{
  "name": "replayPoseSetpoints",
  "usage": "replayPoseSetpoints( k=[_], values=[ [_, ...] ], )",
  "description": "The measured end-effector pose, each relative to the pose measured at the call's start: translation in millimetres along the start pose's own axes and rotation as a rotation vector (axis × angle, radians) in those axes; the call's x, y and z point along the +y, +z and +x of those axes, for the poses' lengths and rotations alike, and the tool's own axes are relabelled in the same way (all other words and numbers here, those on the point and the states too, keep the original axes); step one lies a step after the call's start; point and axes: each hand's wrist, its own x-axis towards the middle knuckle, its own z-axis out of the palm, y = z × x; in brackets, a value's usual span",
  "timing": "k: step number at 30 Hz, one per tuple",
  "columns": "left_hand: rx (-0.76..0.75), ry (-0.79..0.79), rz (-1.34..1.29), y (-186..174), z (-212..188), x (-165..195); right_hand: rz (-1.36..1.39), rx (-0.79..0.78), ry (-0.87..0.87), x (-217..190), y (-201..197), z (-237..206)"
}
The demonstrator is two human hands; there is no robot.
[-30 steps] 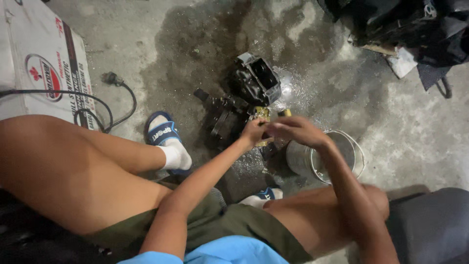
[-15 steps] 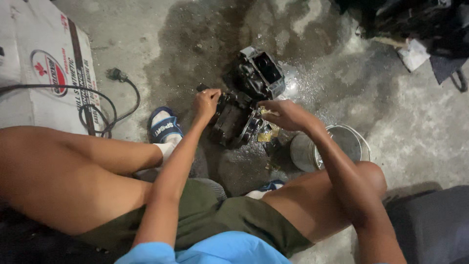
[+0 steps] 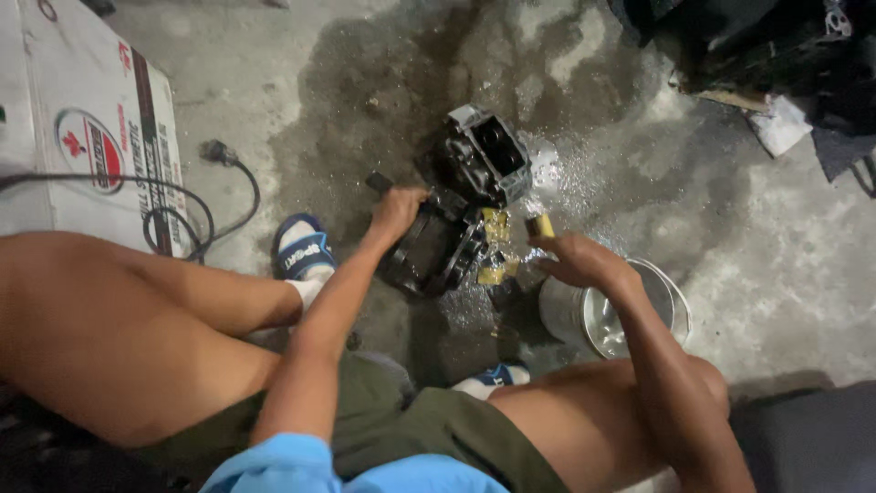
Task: The person sits on the wet concrete floor and scrubs a black metal engine component with a yellow sponge, dipping it in a bucket of water. They reposition the part, scrub its openings and surfaces, and at the end hold a dark scouring pad while wiping the part by hand.
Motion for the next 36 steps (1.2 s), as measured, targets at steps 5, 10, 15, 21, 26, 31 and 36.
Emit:
replayPoseSetpoints(
  k=[5, 10, 15, 21, 26, 31, 36],
  values=[
    [-0.166, 0.175, 0.302, 3.0, -36.6, -4.3, 0.015, 0.009, 0.009, 9.6, 0.8, 0.4],
    [-0.271, 0.017, 0.465, 10.0, -23.8, 5.3, 0.04, 0.045, -0.091, 4.8, 3.9, 6.8],
    [-0.494, -0.126, 0.527, 10.8, 1.6, 2.6, 0.008, -0.022, -0.026, -9.3, -1.8, 9.7],
    [-0.611, -0.127, 0.594, 7.6, -9.6, -4.1, 0.146, 0.01, -0.012, 8.6, 6.1, 2.6],
    [-0.586, -0.242, 0.395, 3.5, 2.1, 0.9, 0.051, -0.033, -0.194, 38.5, 36.6, 19.8],
    [-0.779, -0.247, 0.441, -15.9, 0.6, 5.0, 0.007, -0.156, -0.088, 74.1, 34.7, 15.1],
    [-0.829, -0.202, 0.564, -14.0, -1.7, 2.6, 0.003, -0.102, 0.085, 100.6, 16.8, -2.0]
  ],
)
